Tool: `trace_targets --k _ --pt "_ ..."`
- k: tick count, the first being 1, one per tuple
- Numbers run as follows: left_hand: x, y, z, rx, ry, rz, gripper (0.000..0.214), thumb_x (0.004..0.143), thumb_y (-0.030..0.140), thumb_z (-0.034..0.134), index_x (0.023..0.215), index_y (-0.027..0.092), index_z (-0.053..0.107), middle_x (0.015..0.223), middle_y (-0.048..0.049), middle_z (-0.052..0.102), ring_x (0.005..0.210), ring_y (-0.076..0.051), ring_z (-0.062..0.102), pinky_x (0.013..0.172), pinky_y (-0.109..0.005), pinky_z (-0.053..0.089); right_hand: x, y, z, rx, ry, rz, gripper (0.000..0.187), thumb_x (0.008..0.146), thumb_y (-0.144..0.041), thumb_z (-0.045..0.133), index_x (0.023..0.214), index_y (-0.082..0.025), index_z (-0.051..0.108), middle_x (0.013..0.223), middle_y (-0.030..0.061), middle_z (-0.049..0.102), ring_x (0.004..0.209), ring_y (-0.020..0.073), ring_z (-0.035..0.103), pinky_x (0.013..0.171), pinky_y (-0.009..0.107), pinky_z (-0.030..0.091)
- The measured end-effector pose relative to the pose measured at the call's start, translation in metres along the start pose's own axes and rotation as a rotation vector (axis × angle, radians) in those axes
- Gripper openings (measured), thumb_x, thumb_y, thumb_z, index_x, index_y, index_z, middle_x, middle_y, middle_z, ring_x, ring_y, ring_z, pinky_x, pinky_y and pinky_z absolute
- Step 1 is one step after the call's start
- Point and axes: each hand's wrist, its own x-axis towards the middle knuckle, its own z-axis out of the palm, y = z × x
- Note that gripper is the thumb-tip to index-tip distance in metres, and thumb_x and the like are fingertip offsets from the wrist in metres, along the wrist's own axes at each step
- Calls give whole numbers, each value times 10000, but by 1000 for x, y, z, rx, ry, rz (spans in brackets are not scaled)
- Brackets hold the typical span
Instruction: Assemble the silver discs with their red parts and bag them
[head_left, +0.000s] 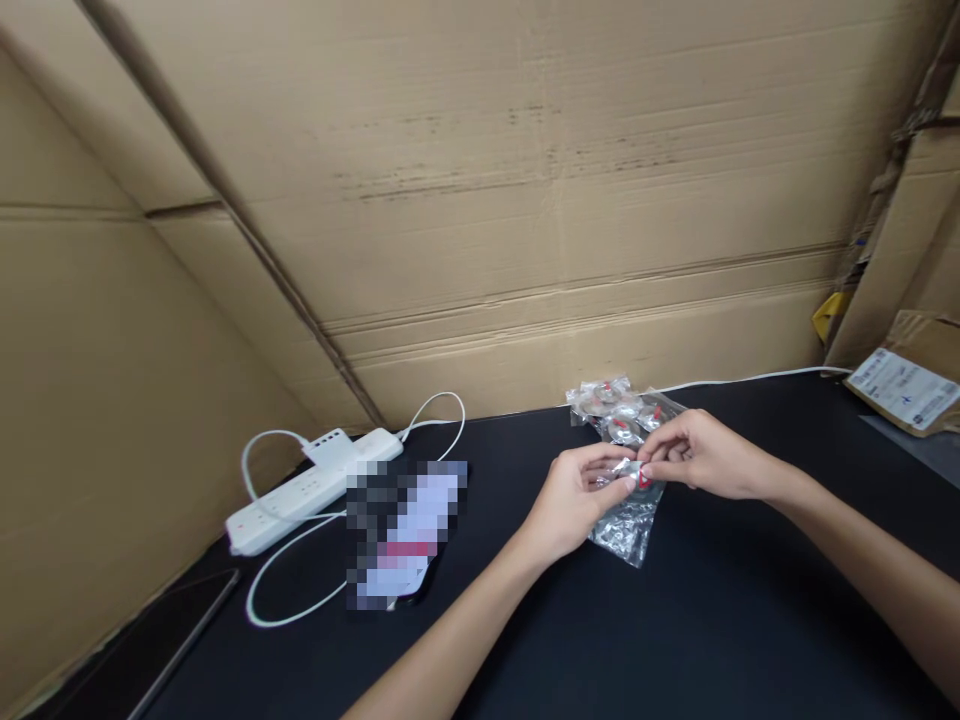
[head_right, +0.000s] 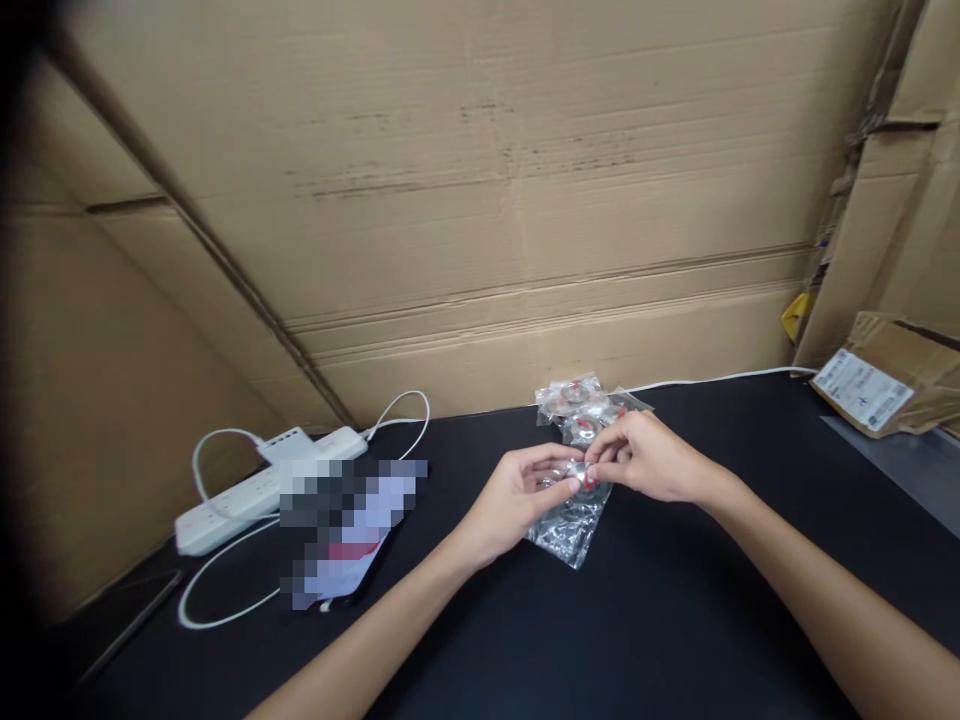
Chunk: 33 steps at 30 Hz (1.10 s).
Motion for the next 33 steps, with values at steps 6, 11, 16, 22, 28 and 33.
trace_targets --k 6,11,16,22,28,33 --pt "0 0 4 -55 18 27 335 741 278 783 1033 134 706 1006 -129 727 957 -255 680 912 -420 524 1 0 3 102 31 3 142 741 -277 768 751 -168 678 655 20 690 625 137 643 564 230 476" --pt "0 4 4 -150 169 26 256 723 242 792 942 143 702 951 -104 741 919 -219 688 873 -359 534 3 -4 3 152 239 -47 216 810 -384 703 785 -169 699 649 12 645 449 78 496 446 230 403" --pt "0 9 2 -287 282 33 192 733 245 785 837 144 659 909 -92 736 810 -180 693 761 -295 548 6 -1 4 227 435 -104 331 748 -374 767 998 -186 659 951 62 667 662 118 581 582 258 499" --pt "0 10 -1 -339 249 105 162 776 240 748 844 148 635 1004 -107 726 957 -220 694 951 -389 512 8 1 14 364 248 -75 217 794 -374 719 820 -168 658 682 15 636 562 121 586 567 277 516" --pt "5 4 -7 -78 276 130 157 778 258 730 855 143 657 849 -76 714 842 -214 698 820 -367 579 11 12 11 329 365 -104 187 785 -355 734 797 -175 684 737 28 659 651 143 613 619 286 513" --pt "4 -3 -9 42 259 107 159 819 300 683 870 151 654 775 -50 692 730 -202 704 688 -347 619 15 21 19 445 335 -94 184 772 -343 751 818 -183 674 780 29 668 697 153 641 695 318 535"
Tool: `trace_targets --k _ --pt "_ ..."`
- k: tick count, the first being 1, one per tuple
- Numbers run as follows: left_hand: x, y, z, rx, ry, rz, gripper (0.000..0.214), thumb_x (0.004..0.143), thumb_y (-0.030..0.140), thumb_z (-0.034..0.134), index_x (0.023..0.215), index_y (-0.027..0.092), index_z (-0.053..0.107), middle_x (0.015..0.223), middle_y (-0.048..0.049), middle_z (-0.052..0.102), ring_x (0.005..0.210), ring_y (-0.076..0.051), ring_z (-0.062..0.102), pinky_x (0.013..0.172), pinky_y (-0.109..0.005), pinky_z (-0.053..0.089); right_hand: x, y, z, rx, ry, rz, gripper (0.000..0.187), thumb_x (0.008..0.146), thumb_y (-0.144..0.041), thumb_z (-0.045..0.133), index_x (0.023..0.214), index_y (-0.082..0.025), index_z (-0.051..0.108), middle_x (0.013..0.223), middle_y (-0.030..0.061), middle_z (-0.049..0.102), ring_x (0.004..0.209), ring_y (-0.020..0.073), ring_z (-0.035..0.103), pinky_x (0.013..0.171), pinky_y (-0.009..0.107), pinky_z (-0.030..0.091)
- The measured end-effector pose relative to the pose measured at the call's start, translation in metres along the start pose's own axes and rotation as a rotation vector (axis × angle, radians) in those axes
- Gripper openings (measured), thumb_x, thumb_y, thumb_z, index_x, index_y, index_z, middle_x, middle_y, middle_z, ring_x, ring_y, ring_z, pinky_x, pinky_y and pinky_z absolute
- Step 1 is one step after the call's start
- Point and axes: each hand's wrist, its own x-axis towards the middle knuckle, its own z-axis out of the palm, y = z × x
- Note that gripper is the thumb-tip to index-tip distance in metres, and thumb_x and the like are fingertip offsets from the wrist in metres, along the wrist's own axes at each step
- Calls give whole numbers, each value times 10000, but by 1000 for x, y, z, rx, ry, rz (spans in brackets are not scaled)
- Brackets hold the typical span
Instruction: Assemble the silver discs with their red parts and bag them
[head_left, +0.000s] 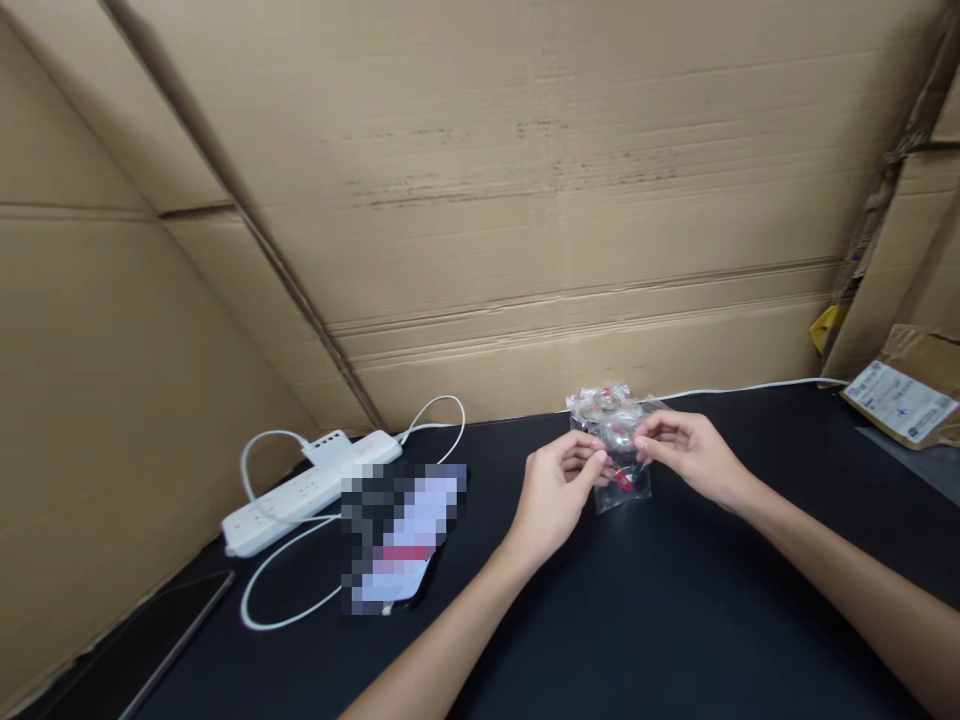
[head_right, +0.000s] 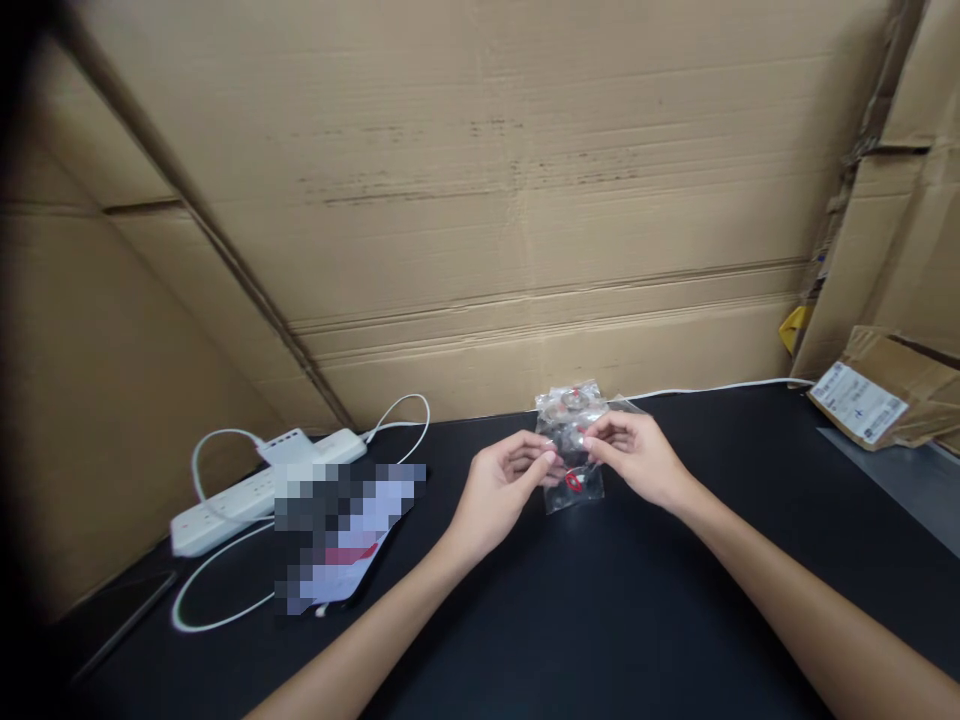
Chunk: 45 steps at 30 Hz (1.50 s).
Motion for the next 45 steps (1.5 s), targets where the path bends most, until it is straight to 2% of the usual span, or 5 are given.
trace_targets --k 13,21,28,37,45 --pt "5 5 -3 -108 -39 -68 263 804 357 695 955 142 674 681 -26 624 621 -160 642 576 -325 629 -3 5 6 288 102 142 257 719 -320 793 920 -211 676 682 -8 619 546 109 555 501 268 450" --pt "4 5 -5 -136 -89 -21 186 841 327 646 886 149 681 750 -45 635 603 -152 629 585 -341 617 -4 7 4 229 69 75 67 759 -250 708 767 -187 732 639 30 627 594 154 586 534 296 445" --pt "3 6 -4 -64 -14 21 195 842 326 654 793 138 639 731 -39 636 646 -173 666 595 -298 580 -6 -2 3 51 19 -79 197 814 -269 619 673 -180 724 741 57 675 731 179 593 701 327 457" --pt "-1 7 2 -62 -26 44 103 836 262 641 865 164 640 767 -35 661 703 -166 665 673 -297 565 -3 -3 9 67 192 -48 277 788 -403 710 754 -212 511 737 -1 605 665 144 558 666 285 465" --pt "-5 13 4 -26 -53 85 173 847 274 626 984 168 635 867 -60 681 728 -174 673 696 -316 578 -3 5 10 -146 -36 -46 323 833 -484 644 718 -183 656 683 19 614 643 163 563 638 311 462"
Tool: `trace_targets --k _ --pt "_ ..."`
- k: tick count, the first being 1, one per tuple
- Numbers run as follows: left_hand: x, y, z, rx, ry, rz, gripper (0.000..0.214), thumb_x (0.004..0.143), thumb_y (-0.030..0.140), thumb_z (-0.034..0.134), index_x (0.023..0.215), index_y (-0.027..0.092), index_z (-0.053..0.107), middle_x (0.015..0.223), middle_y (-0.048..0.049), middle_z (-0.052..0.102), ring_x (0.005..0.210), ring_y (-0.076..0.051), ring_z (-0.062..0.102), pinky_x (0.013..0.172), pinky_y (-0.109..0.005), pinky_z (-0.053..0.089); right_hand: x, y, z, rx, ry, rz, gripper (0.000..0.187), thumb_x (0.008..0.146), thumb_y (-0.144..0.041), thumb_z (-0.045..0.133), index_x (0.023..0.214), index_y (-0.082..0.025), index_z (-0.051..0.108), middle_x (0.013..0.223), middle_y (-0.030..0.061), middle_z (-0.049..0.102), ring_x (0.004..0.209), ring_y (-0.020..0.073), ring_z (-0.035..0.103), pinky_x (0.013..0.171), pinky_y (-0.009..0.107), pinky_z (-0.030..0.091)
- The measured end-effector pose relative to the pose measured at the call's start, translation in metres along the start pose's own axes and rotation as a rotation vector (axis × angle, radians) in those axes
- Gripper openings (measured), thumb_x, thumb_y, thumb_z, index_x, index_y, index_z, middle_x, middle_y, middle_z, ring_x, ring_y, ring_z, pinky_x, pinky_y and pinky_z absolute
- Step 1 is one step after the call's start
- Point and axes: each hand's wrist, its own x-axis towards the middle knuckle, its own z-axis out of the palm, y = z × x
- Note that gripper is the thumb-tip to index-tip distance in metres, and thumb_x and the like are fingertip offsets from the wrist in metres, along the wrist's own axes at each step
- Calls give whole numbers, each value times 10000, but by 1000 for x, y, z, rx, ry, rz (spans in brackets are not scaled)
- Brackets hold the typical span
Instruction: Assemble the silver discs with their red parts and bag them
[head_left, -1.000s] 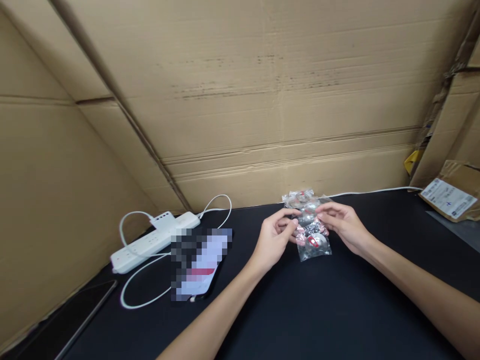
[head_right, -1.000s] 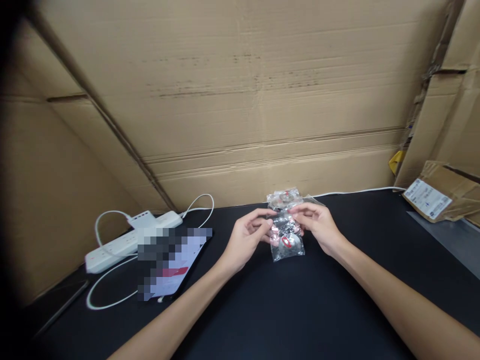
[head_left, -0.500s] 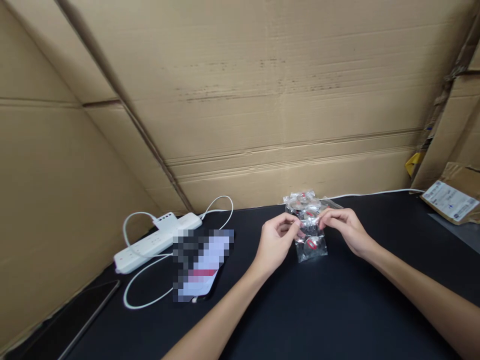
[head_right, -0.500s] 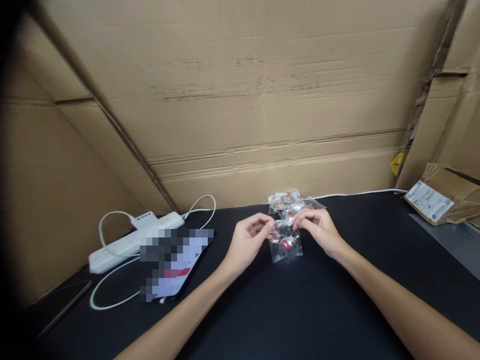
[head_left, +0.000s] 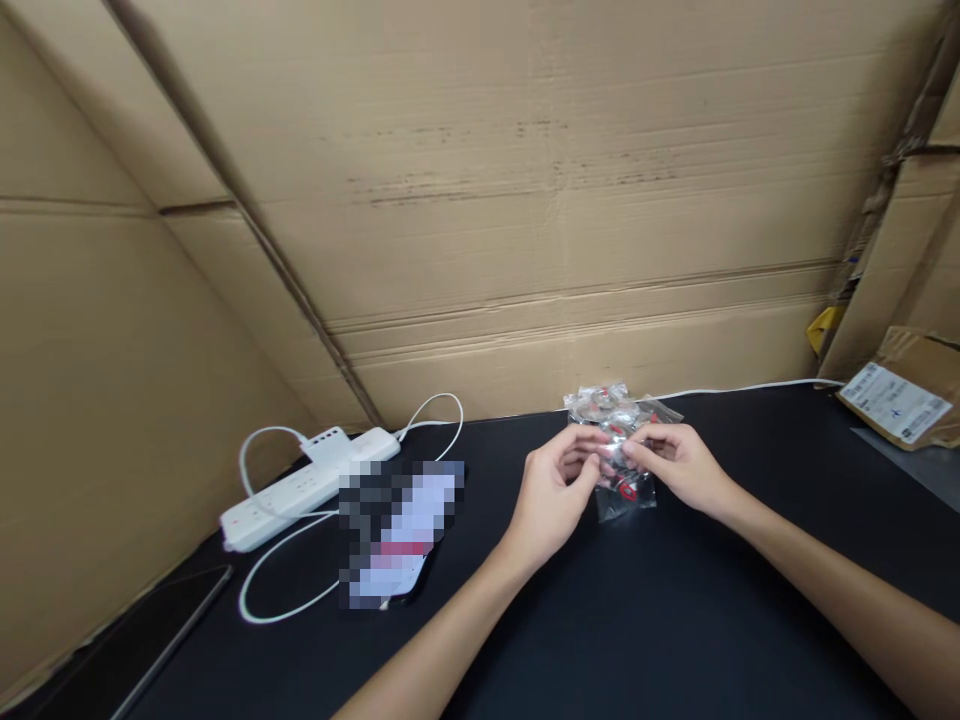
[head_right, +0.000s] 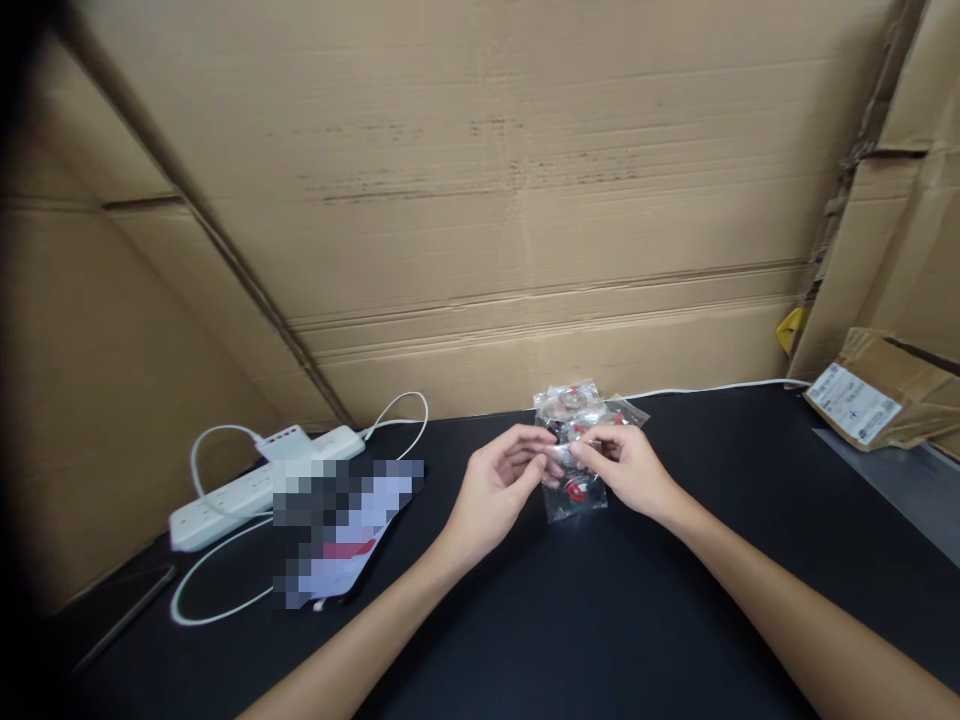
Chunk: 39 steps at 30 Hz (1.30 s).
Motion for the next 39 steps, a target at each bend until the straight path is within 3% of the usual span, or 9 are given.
trace_targets --k 4,9,15,20,30,39 --pt "-1 1 1 38 18 -53 288 844 335 648 1081 177 608 821 -48 669 692 -178 664 617 -294 569 -2 2 0 -35 2 -61 268 862 -428 633 750 -191 689 707 24 638 673 171 570 657 315 461" --pt "0 -4 -2 221 -50 -99 286 875 411 595 749 161 653 620 -18 600 544 -140 568 505 -242 475 -4 -2 -1 -168 7 -118 240 888 -391 608 776 -203 708 737 29 680 706 185 600 668 321 471" --pt "1 -3 -6 230 -74 -66 268 869 394 599 738 171 669 609 -7 585 526 -128 524 514 -235 429 -5 -3 -6 -305 -4 -168 183 818 -397 704 834 -215 722 704 14 673 617 162 576 590 299 452" --pt "0 1 -6 249 -146 -56 257 890 381 564 779 174 667 640 -5 581 562 -136 539 546 -241 434 -5 -3 -7 -259 -69 -120 201 843 -383 675 748 -210 713 673 17 671 612 163 581 580 299 447" --pt "6 3 -17 453 -269 -61 298 902 358 526 735 183 701 574 -5 567 518 -133 517 518 -237 383 -3 0 -11 -63 -150 46 189 802 -388 718 768 -202 728 615 7 633 520 141 574 523 291 470" --pt "10 4 -27 544 -332 -113 302 887 350 522 763 148 708 593 -14 579 544 -118 497 511 -225 346 2 3 -21 -16 -219 105 220 814 -394 705 835 -178 744 670 52 712 592 195 681 626 365 576"
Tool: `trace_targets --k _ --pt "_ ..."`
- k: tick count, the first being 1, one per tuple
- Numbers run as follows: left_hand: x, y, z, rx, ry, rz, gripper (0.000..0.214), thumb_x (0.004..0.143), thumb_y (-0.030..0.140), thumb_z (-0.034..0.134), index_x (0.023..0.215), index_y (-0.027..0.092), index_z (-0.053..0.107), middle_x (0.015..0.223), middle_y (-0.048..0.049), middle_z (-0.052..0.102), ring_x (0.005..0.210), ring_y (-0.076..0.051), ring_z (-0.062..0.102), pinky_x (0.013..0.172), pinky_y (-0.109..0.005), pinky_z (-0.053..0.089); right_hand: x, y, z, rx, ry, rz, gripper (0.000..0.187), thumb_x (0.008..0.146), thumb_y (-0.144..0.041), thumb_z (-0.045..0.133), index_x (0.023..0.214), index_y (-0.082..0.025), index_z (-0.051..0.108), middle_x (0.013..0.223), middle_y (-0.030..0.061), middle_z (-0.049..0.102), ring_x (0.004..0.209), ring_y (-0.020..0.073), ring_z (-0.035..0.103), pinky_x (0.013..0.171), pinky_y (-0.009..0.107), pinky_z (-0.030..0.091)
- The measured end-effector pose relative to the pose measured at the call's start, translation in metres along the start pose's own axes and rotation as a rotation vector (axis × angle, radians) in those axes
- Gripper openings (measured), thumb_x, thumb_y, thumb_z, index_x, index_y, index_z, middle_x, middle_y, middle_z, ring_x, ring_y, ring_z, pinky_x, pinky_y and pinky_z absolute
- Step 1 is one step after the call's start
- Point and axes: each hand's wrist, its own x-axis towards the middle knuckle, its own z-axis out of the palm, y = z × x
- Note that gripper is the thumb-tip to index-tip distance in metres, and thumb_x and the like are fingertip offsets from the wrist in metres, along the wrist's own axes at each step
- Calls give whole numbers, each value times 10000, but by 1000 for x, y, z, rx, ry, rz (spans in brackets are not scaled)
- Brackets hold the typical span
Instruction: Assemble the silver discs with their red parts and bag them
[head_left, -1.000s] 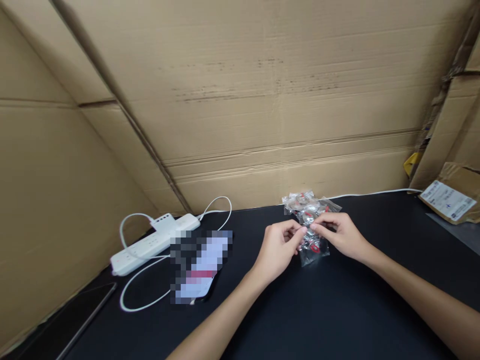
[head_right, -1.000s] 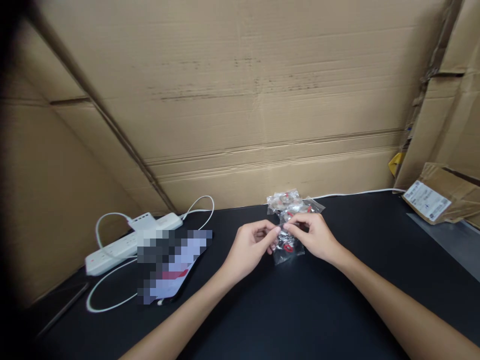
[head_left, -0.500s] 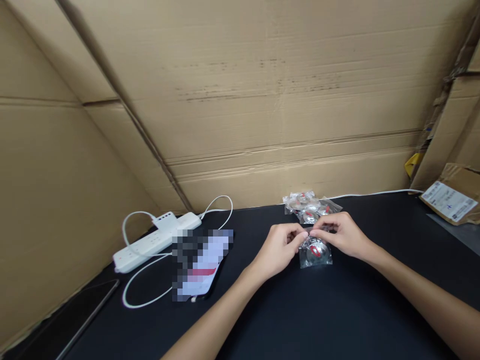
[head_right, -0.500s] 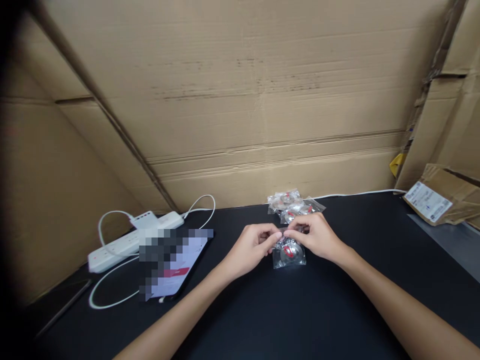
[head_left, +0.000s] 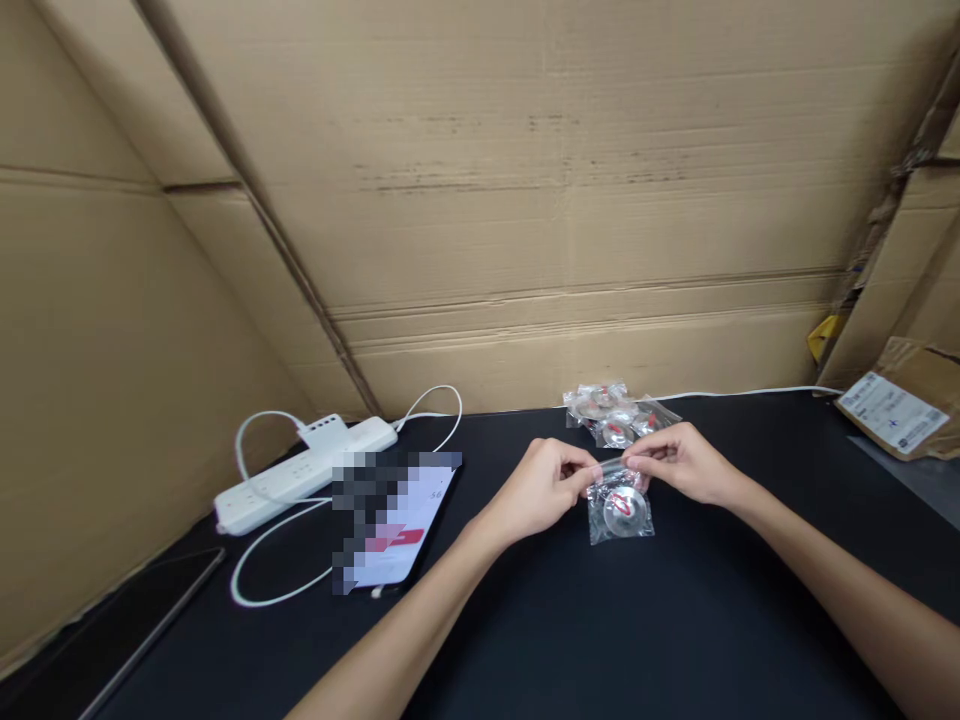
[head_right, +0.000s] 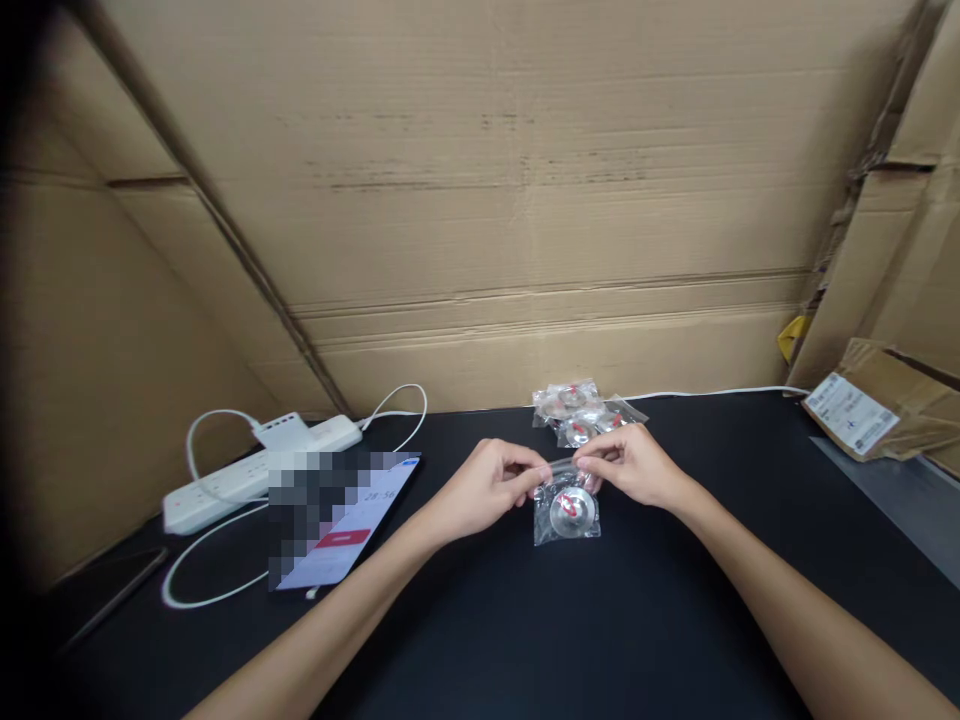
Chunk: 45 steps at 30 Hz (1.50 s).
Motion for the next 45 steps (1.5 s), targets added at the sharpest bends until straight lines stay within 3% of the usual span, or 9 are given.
trace_targets --k 10,20,25,28,31,34,39,42,45 --pt "0 1 0 -34 27 -2 290 901 352 505 755 158 663 660 -21 618 574 -125 550 553 -238 431 0 3 -12 59 -8 33 207 798 -375 724 845 -174 722 689 62 732 654 205 716 683 377 601" --pt "7 -2 11 -524 169 -3 274 862 409 622 825 138 612 769 -38 586 727 -172 617 643 -345 596 1 14 6 180 54 120 386 693 -345 826 1000 -172 669 901 50 704 811 164 681 804 336 548" --pt "6 4 12 -657 178 -17 280 847 404 654 882 127 641 831 -63 621 750 -174 621 668 -356 604 1 3 21 342 45 104 293 720 -357 798 887 -173 643 822 22 665 685 129 618 619 272 518" --pt "7 3 10 -656 205 -74 343 862 400 641 1074 130 636 977 -112 676 831 -203 666 755 -384 596 4 3 5 327 183 116 352 677 -392 808 874 -163 626 849 57 682 686 151 617 565 266 490" --pt "8 -2 9 -598 218 -126 380 877 417 617 1130 133 628 1052 -142 686 868 -220 683 774 -384 585 6 20 -36 114 499 145 468 638 -444 800 963 -168 607 850 79 706 686 182 633 556 276 465" --pt "9 -8 11 -550 210 -151 361 875 442 607 1060 137 656 1052 -144 686 863 -225 684 730 -361 582 0 48 -85 -398 825 269 477 660 -456 743 1015 -157 634 795 91 709 736 248 664 656 340 482" --pt "9 -13 12 -489 170 -163 324 858 450 610 940 145 685 1061 -127 672 888 -224 669 726 -343 571 -19 89 -133 -922 810 389 514 736 -476 651 1095 -109 653 923 166 703 920 341 660 771 406 482" --pt "9 -12 12 -477 161 -163 310 847 444 615 906 147 682 1046 -119 669 884 -221 661 729 -339 566 -24 95 -137 -1055 918 368 626 723 -551 651 1152 -95 627 986 192 667 976 351 627 765 411 481" --pt "9 -12 13 -455 155 -170 306 841 442 619 899 149 684 1033 -110 673 886 -218 659 740 -338 561 -23 91 -134 -1117 835 333 451 745 -538 642 997 -168 695 901 146 653 930 321 619 749 384 472"
